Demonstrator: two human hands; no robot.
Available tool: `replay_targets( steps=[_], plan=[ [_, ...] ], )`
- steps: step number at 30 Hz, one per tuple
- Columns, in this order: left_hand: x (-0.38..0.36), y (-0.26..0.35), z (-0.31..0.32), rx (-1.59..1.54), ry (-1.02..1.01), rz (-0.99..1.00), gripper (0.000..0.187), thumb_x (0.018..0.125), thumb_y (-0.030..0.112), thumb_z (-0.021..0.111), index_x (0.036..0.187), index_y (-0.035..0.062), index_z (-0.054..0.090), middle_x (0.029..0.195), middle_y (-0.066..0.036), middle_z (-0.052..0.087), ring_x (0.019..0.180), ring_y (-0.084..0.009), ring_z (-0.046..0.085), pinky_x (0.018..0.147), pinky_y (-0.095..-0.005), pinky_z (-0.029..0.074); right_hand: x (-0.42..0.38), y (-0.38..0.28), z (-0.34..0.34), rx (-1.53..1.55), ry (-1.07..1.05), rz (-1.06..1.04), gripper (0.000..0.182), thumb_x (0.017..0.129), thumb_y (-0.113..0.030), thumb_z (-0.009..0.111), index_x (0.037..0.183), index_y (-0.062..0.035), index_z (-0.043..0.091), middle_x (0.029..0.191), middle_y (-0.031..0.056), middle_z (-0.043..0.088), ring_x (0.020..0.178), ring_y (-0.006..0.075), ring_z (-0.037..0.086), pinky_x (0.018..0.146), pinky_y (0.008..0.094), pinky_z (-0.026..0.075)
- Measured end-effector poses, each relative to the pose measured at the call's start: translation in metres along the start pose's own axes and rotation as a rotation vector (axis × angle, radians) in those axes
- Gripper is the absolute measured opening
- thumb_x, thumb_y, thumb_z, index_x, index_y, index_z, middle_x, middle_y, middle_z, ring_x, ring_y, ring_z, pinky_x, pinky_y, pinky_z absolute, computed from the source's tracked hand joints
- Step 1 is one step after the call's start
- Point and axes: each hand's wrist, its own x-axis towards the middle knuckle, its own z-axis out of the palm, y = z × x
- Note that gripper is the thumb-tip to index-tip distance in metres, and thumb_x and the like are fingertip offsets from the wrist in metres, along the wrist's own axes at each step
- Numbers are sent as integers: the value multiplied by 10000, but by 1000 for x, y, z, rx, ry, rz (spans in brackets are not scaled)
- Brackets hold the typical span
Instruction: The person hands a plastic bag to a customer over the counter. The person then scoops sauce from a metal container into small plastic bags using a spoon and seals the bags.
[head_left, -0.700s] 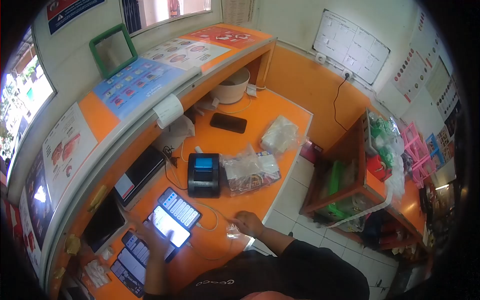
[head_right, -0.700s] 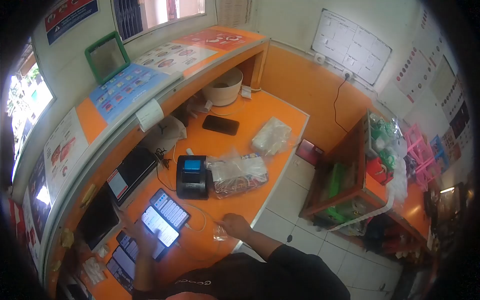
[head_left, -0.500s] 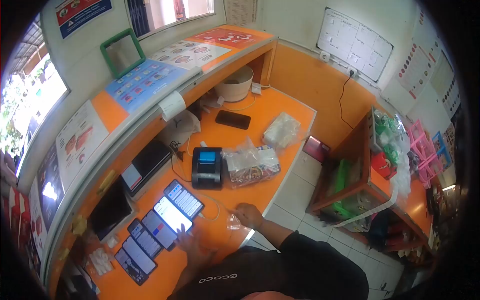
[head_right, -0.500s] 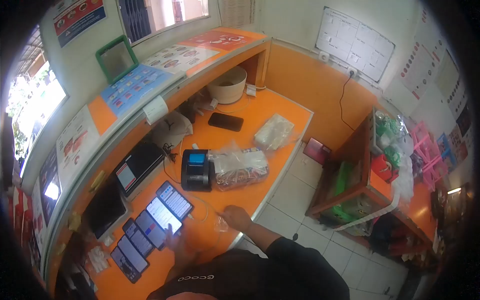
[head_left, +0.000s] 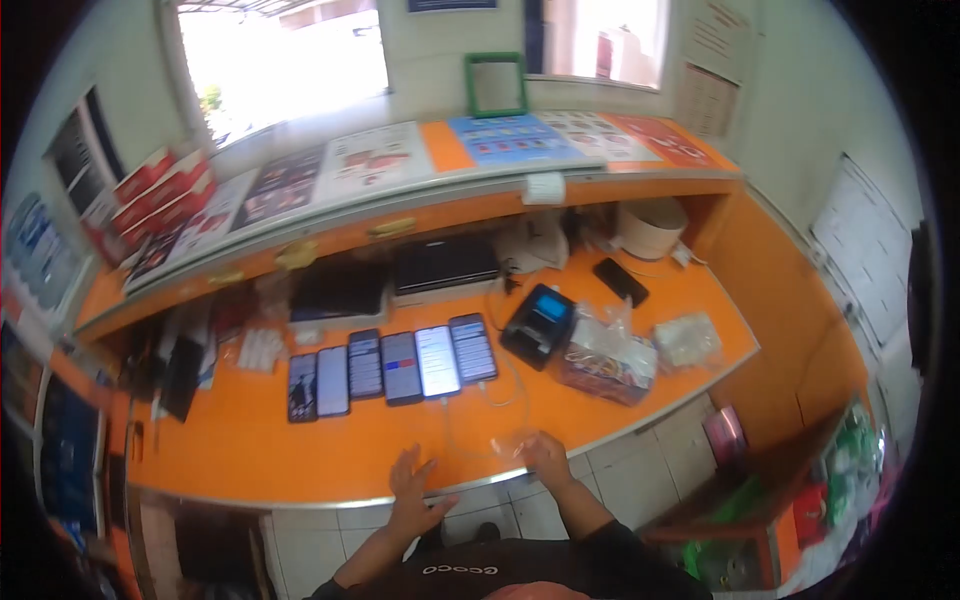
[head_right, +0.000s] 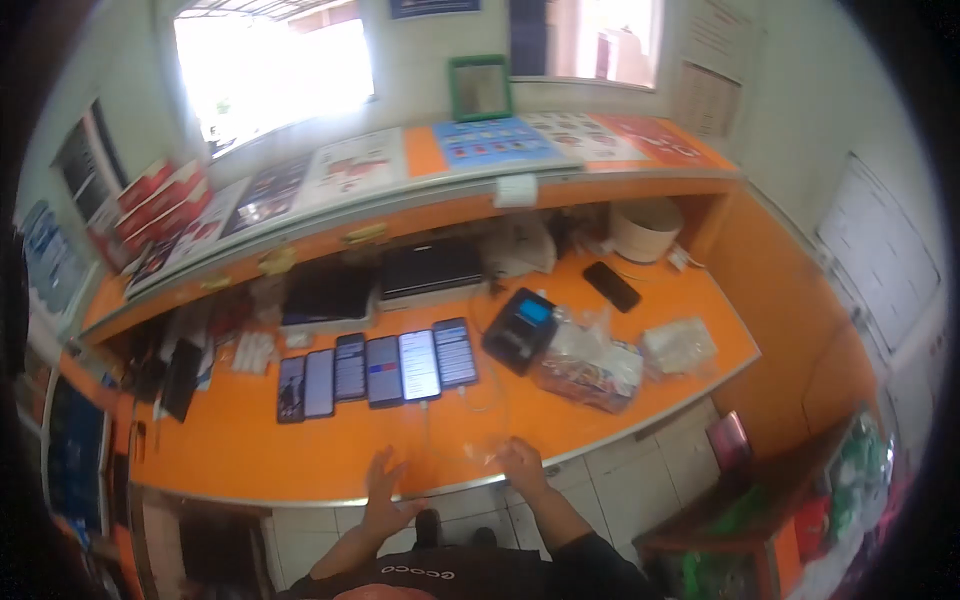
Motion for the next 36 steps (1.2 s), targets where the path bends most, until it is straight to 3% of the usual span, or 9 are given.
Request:
replay_targets(
  steps=[5,9,13,19,22,25,28,33,36],
  plan=[
    [-67,34,-14,-400,38,-220,592,730,228,729,1230,35,477,1089,-161,584,996,-268,580,814,-303,458,-68,-34,75,-106,-629,-140,240,914,-256,515,859,-34,589,751,32,520,697,117,483,642,267,407],
    [-123,46,-58,-252,6,-302,124,777,128,662,890,80,677,814,-100,651,799,-238,626,733,-330,480,-115,-47,133,-127,-927,-78,240,889,-278,557,887,-44,608,763,61,553,706,139,512,645,268,417],
    [-222,52,-107,-23,45,-417,126,807,185,621,868,95,684,805,-117,643,778,-274,614,712,-342,478,-171,-71,197,-108,-979,-175,269,841,-312,620,912,-54,645,708,73,605,623,145,536,585,279,436],
    [-451,109,-165,239,10,-798,215,845,298,552,876,131,684,869,-111,631,818,-298,596,711,-396,462,-323,-87,324,-378,-1623,-399,237,812,-309,646,850,-78,685,725,95,653,624,170,604,600,289,467],
    [-567,163,-189,581,165,-993,234,831,331,564,831,124,672,847,-112,625,812,-300,593,700,-414,459,-437,-106,389,-419,-1899,-439,238,776,-304,684,789,-66,684,661,90,636,569,176,583,561,290,460],
    [-654,239,-197,902,769,-1107,246,824,346,558,778,124,653,885,-86,601,877,-286,560,731,-441,410,-542,-140,446,-319,-2103,-632,201,748,-252,705,741,-56,658,616,95,605,519,176,535,513,304,435],
    [-721,254,-175,644,818,-1371,338,805,432,563,785,106,649,812,-124,620,777,-317,593,682,-419,453,-618,-146,487,-180,-2272,-853,164,741,-203,690,731,-47,640,592,103,576,509,167,510,512,313,427],
    [-818,268,-183,-68,883,-1549,342,847,363,495,831,49,628,775,-140,623,736,-268,603,662,-366,457,-724,-173,535,-185,-2645,-657,141,800,-185,628,797,-46,654,629,89,592,558,121,524,562,273,432],
    [-896,269,-198,-245,998,-1447,284,846,276,472,808,36,620,731,-133,624,681,-236,603,644,-360,460,-785,-170,584,-439,-2908,-136,165,843,-171,588,803,-29,662,656,45,626,590,93,529,574,248,439]
  ],
)
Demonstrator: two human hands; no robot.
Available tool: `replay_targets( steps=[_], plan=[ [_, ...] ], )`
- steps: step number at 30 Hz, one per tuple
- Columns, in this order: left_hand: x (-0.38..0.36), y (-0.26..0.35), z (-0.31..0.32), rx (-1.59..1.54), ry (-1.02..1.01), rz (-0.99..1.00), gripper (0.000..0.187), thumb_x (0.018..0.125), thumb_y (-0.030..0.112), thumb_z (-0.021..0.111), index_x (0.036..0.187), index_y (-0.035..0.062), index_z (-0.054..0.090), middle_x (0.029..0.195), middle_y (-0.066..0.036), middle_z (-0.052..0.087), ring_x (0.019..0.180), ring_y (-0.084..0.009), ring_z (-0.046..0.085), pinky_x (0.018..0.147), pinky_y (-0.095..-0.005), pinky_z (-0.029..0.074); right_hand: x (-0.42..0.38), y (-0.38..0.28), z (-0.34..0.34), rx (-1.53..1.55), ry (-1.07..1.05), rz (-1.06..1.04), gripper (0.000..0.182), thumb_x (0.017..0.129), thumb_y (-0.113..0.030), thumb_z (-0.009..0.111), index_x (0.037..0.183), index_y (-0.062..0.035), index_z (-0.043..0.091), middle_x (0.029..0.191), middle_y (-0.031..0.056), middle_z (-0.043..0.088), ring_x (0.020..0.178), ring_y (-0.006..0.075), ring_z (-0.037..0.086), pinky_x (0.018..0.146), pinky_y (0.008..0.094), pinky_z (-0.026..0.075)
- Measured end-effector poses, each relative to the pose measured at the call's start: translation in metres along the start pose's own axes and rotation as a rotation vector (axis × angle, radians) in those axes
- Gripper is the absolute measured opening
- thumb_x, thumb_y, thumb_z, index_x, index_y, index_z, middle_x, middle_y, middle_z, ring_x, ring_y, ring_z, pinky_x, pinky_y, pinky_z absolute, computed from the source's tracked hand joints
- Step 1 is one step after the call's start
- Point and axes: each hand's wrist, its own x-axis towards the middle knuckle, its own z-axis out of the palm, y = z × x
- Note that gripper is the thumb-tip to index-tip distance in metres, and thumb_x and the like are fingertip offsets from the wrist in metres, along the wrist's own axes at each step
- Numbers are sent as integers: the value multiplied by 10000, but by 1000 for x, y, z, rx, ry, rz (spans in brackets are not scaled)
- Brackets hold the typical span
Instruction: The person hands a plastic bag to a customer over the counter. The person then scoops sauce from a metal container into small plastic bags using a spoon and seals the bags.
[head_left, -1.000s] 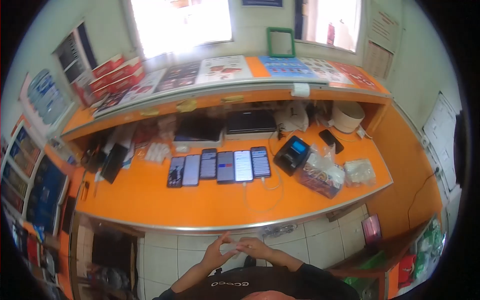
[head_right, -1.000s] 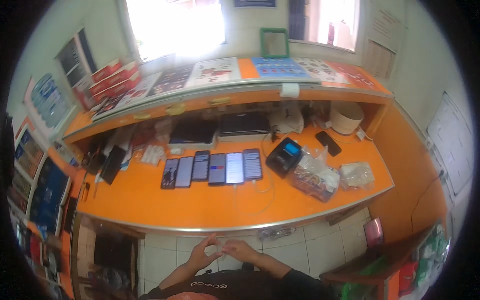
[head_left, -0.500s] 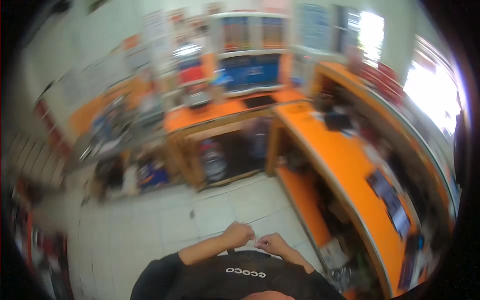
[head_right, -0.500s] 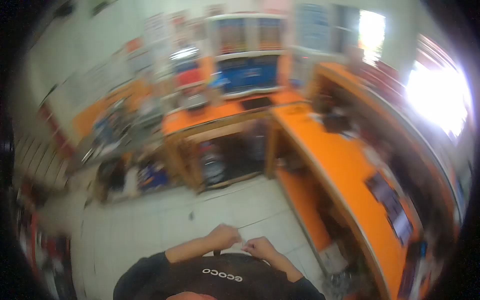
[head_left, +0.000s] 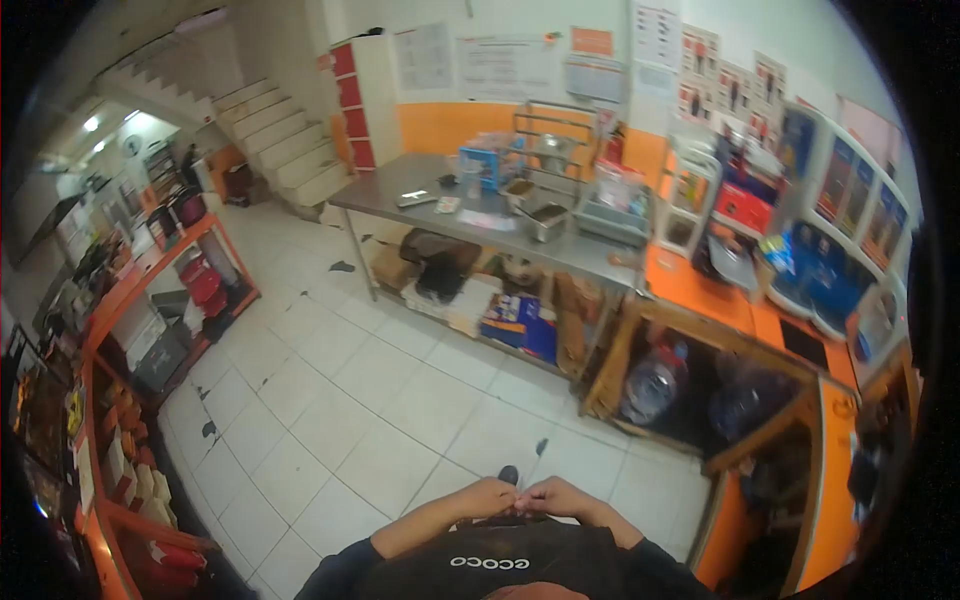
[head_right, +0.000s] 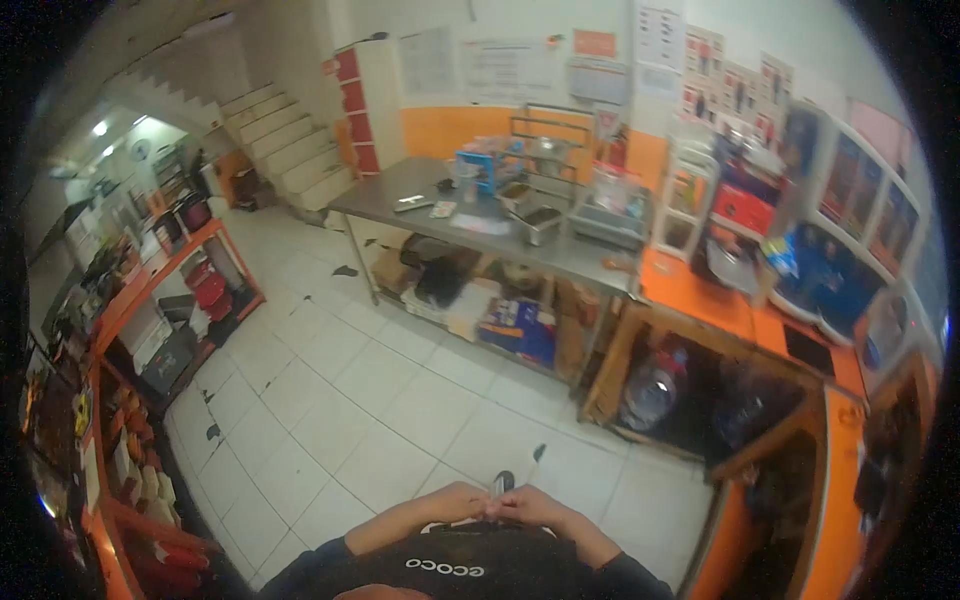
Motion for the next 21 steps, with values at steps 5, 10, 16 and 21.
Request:
replay_targets(
  steps=[5,10,16,21],
  plan=[
    [51,-40,-113,129,187,-8,298,820,292,463,838,45,629,760,-158,615,696,-297,599,658,-374,463,147,-26,-80,-13,-84,-127,150,792,-102,568,721,-7,660,657,40,631,611,79,561,563,233,442],
    [59,-60,-217,184,619,-96,283,792,289,489,770,30,602,766,-186,592,727,-369,575,654,-433,452,274,-134,-126,-273,-101,-440,183,728,-130,612,601,0,631,514,51,570,480,96,516,468,257,419],
    [56,-122,-284,-1,1038,-291,274,742,280,543,665,22,592,657,-164,585,620,-350,572,603,-432,454,414,-192,-139,-781,-219,-846,253,710,-208,597,548,-14,591,533,150,561,476,283,556,483,356,458],
    [76,-139,-377,228,913,-673,408,660,374,648,923,64,619,928,-152,619,903,-308,579,847,-517,397,484,-199,-155,-1004,78,-691,272,694,-244,586,521,-34,575,542,182,539,499,344,554,484,432,440]
  ],
)
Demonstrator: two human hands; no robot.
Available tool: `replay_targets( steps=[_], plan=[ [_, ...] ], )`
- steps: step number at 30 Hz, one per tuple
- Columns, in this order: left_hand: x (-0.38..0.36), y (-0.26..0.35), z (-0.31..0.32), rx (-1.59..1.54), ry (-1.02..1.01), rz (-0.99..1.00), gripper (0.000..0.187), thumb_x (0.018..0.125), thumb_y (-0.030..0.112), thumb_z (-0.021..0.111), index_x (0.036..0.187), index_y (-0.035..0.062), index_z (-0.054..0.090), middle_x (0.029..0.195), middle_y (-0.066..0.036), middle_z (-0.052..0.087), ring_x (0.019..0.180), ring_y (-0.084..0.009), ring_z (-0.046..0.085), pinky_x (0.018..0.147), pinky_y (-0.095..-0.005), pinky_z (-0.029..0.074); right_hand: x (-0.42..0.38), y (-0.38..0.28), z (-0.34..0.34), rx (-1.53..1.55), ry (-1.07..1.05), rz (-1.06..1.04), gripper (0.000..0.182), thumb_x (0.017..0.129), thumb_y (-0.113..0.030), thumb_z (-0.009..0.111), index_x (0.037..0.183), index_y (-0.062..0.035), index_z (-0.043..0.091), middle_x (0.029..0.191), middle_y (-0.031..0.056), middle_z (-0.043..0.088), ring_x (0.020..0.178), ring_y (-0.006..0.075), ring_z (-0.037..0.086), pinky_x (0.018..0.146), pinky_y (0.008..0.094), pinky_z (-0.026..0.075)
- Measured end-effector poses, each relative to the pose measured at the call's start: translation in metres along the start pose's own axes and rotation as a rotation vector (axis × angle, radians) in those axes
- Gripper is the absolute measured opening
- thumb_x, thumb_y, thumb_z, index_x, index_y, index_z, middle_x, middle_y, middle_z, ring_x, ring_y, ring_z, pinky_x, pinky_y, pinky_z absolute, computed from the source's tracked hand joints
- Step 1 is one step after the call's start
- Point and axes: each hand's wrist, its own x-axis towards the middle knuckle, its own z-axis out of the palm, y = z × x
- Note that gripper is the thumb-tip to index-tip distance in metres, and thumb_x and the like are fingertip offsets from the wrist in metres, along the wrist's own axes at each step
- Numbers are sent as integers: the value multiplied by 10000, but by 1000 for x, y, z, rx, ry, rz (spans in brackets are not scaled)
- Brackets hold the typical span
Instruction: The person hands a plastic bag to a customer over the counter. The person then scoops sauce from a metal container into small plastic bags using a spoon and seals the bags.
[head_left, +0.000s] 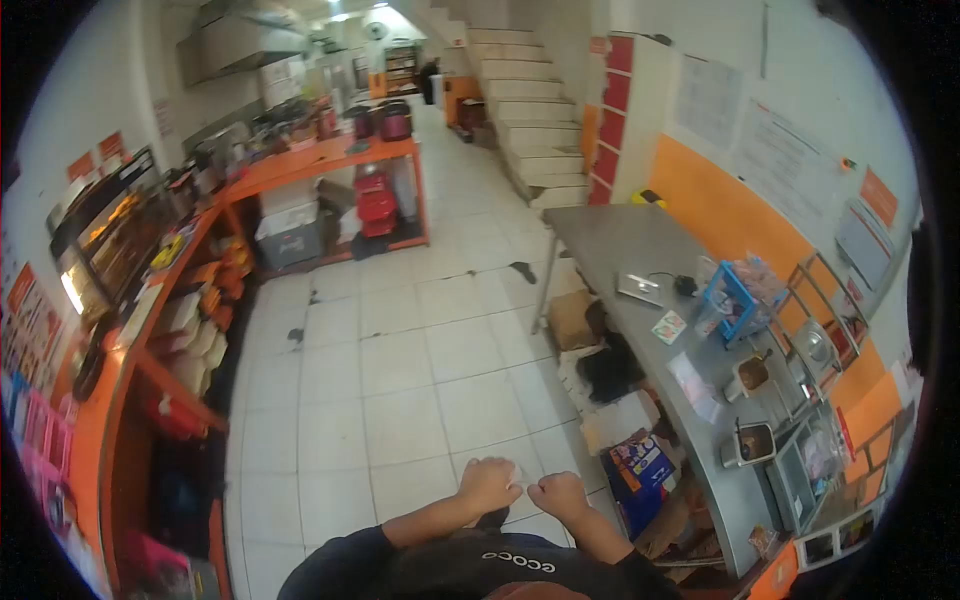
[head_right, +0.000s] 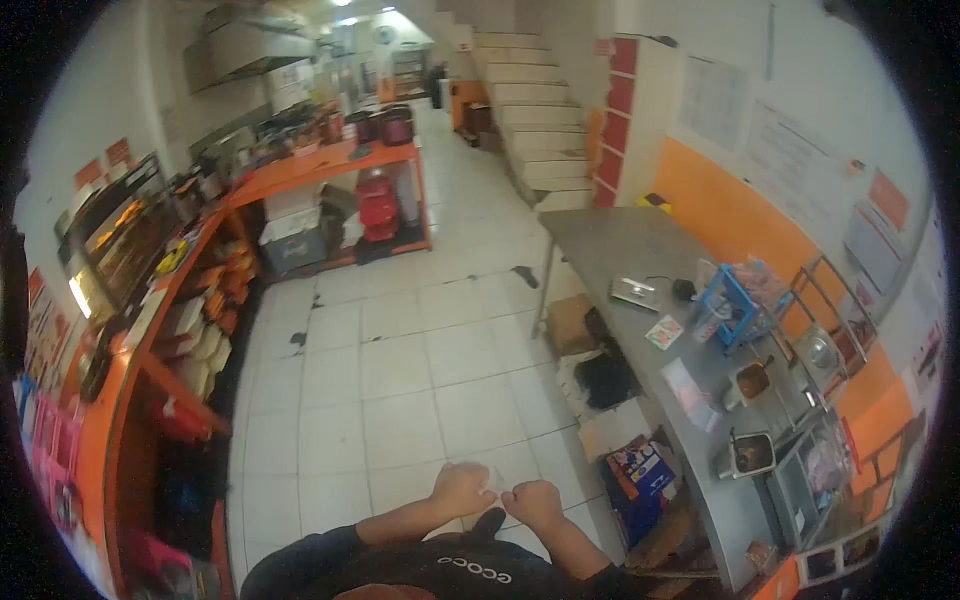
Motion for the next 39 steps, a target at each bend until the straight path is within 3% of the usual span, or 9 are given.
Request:
replay_targets(
  steps=[3,7,8,12,15,19,30,36,39],
  plan=[
    [65,18,4,-232,226,506,580,623,349,695,1111,93,513,1138,-127,532,1108,-289,473,972,-614,233,18,51,-19,78,-104,220,291,722,-300,548,595,-47,616,604,163,580,602,333,595,595,402,487],
    [143,60,18,-160,-201,651,657,611,284,709,1161,59,429,1130,-111,511,1162,-304,430,1014,-635,158,24,95,-70,418,-163,512,297,738,-319,536,663,-49,635,621,176,581,610,342,597,606,395,485],
    [162,71,27,-209,-204,684,554,608,243,699,1066,51,453,1049,-119,529,1066,-318,483,978,-559,280,22,108,-78,373,-121,535,292,740,-320,538,681,-53,641,626,177,583,611,339,599,604,395,484],
    [217,134,60,-399,-115,867,440,598,165,678,953,50,444,882,-139,493,861,-326,498,740,-413,388,-8,164,-100,349,125,654,266,741,-313,555,695,-72,658,635,166,597,617,337,607,587,397,484],
    [247,190,91,-412,-134,897,411,613,173,674,924,45,436,862,-140,475,829,-337,482,733,-431,376,-35,209,-111,282,401,743,238,741,-239,625,634,-31,582,563,132,544,478,275,515,475,367,405],
    [271,279,121,-279,46,1062,381,619,168,653,899,39,430,866,-151,459,815,-347,457,717,-443,358,-66,248,-171,132,637,717,167,698,-212,685,728,-58,628,654,136,589,589,291,579,539,360,447],
    [333,399,118,-343,-58,1599,511,573,155,713,1023,36,502,1021,-150,488,878,-318,485,746,-405,406,-122,303,-259,437,683,635,264,754,-186,676,992,-78,634,787,126,651,713,281,639,646,336,493],
    [393,416,115,-654,15,1384,446,596,73,666,997,28,477,1013,-151,457,919,-286,471,806,-367,397,-121,337,-251,252,572,541,323,713,-33,636,1029,-76,584,1018,105,571,952,273,567,803,373,457],
    [417,422,131,-963,-201,1194,466,612,62,654,1025,23,442,1035,-141,427,946,-253,453,844,-337,379,-112,346,-222,276,412,619,283,713,-42,630,990,-60,577,979,111,562,934,296,561,799,399,444]
  ],
)
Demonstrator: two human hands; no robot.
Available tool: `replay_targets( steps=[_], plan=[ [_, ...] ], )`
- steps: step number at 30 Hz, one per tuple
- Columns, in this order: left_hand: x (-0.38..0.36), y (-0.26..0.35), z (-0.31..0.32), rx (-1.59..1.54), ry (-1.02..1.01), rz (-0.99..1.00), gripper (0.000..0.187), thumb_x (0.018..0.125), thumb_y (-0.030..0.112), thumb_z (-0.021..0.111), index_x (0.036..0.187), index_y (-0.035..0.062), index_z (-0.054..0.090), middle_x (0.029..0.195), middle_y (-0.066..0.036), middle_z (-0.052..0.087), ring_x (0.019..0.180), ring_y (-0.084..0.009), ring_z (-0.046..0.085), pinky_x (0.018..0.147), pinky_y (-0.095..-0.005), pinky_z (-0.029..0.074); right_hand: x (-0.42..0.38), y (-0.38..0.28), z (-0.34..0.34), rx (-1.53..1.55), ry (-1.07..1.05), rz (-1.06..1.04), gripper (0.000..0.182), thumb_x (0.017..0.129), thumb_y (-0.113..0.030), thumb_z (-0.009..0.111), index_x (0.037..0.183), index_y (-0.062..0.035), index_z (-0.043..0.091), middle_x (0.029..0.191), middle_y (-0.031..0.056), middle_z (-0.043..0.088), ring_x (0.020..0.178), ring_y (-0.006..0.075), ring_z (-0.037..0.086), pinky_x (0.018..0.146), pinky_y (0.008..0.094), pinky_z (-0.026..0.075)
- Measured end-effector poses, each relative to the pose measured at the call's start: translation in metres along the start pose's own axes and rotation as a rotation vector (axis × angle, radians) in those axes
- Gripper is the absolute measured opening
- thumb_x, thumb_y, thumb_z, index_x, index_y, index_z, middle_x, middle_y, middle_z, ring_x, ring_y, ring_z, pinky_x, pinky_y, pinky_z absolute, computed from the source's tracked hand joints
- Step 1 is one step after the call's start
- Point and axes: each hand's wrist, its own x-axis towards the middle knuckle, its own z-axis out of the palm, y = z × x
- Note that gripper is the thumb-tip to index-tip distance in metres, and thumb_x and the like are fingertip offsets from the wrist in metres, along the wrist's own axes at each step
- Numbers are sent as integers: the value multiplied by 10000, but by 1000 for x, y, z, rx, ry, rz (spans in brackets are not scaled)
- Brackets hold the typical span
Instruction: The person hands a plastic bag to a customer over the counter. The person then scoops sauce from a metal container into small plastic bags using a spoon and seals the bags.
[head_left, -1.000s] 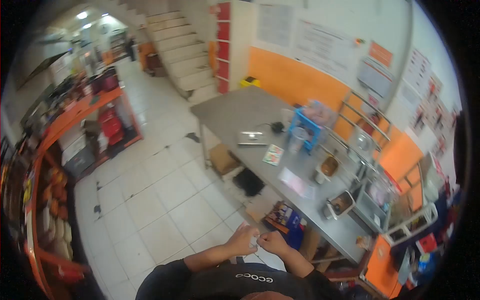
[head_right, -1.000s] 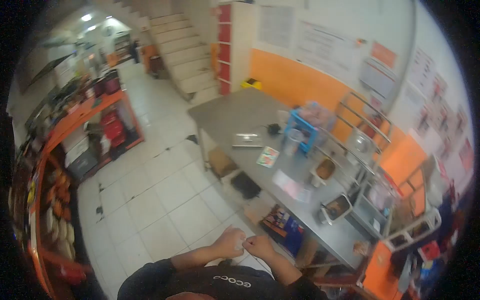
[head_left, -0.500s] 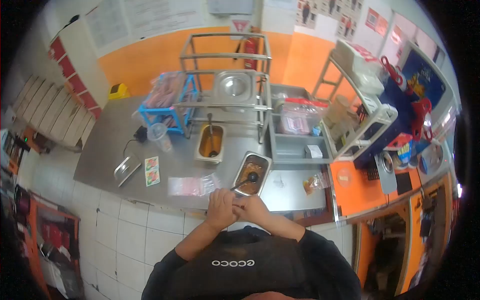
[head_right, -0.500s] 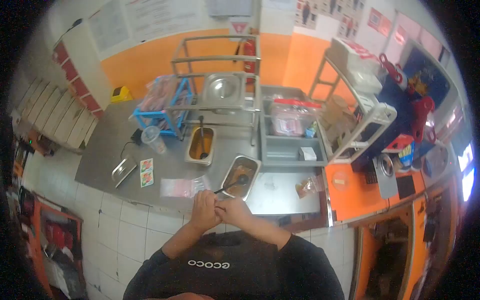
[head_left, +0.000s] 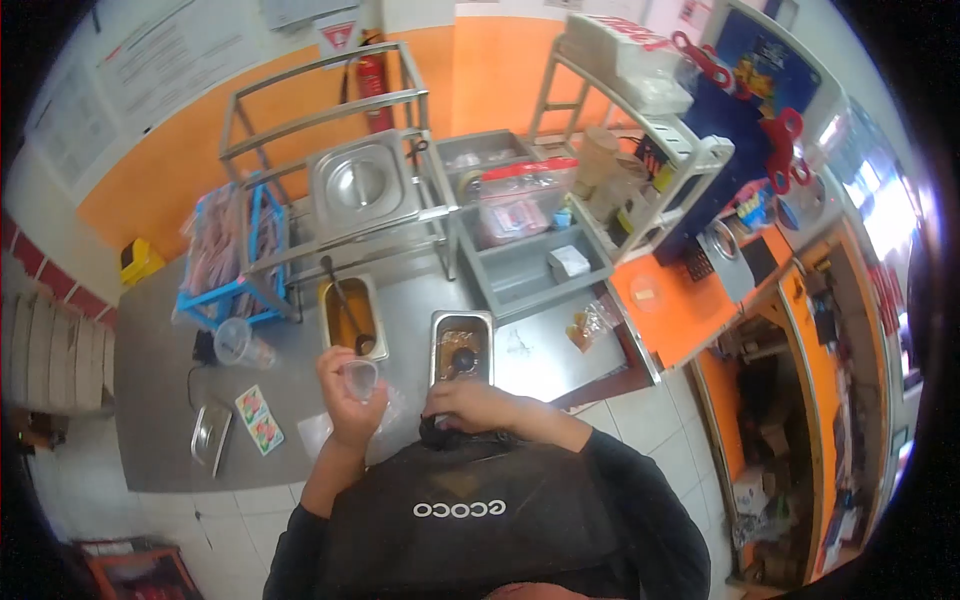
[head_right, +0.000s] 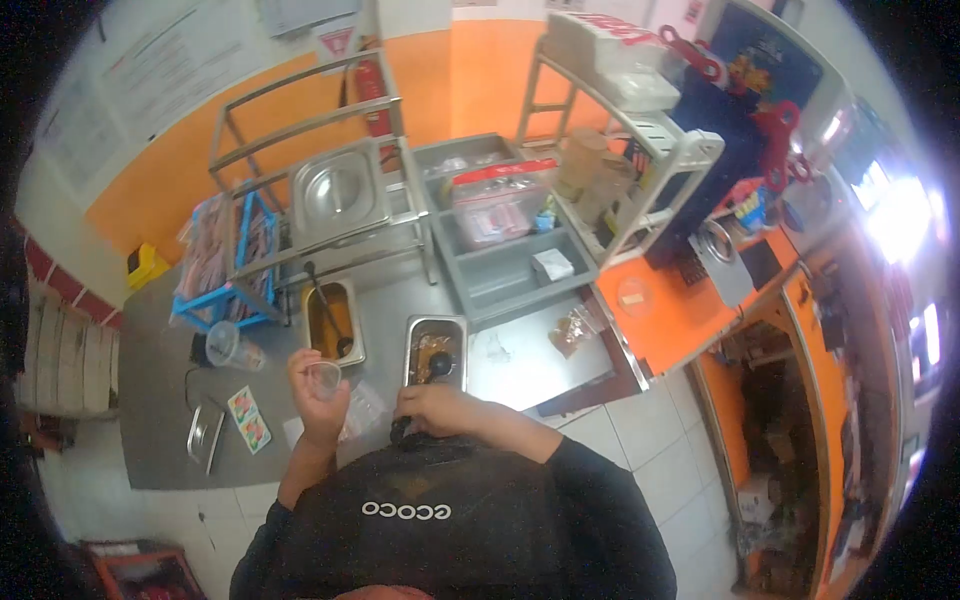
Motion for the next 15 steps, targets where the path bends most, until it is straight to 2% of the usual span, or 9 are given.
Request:
replay_targets(
  steps=[1,4,5,8,9,12,15],
  plan=[
    [-1,-11,-2,-39,-56,-23,497,621,64,648,1060,25,416,1056,-122,406,963,-217,430,862,-313,365,1,-7,-2,-33,-12,59,200,740,-43,598,939,-50,580,921,119,545,919,320,555,764,385,460],
    [-10,-26,1,-228,-177,-178,483,626,65,644,1051,25,417,1052,-118,401,970,-205,418,875,-309,356,5,-2,-3,-29,259,64,194,740,-91,613,920,-42,560,890,122,537,883,307,549,750,405,440],
    [-16,-34,2,-271,-217,-207,477,630,65,641,1050,26,417,1049,-116,399,970,-201,416,875,-306,353,2,-5,-7,-84,390,103,149,781,-87,586,917,-33,555,884,130,545,860,299,557,747,379,449],
    [-31,-49,9,-373,-343,-275,461,642,64,630,1048,23,415,1045,-113,394,970,-194,411,880,-304,347,-11,-17,-22,-108,738,284,130,812,-53,563,938,-22,557,905,135,565,846,292,574,744,354,462],
    [-33,-49,11,-391,-385,-286,458,646,61,626,1049,19,412,1047,-114,391,971,-194,411,886,-306,345,-18,-21,-24,-77,784,341,147,826,-31,557,973,-16,559,925,141,589,831,291,593,738,345,474],
    [-39,-49,19,-445,-462,-293,461,654,56,621,1058,7,404,1056,-118,382,975,-197,410,903,-313,340,-25,-18,-23,-250,817,268,191,815,-29,578,1005,-22,566,927,138,603,825,291,600,725,347,481],
    [-39,-48,23,-462,-496,-287,471,661,53,624,1071,-2,397,1068,-125,375,980,-199,408,917,-317,336,-26,-3,-7,-240,699,334,193,819,-47,579,1011,-27,578,919,145,614,822,296,602,725,348,481]
  ],
)
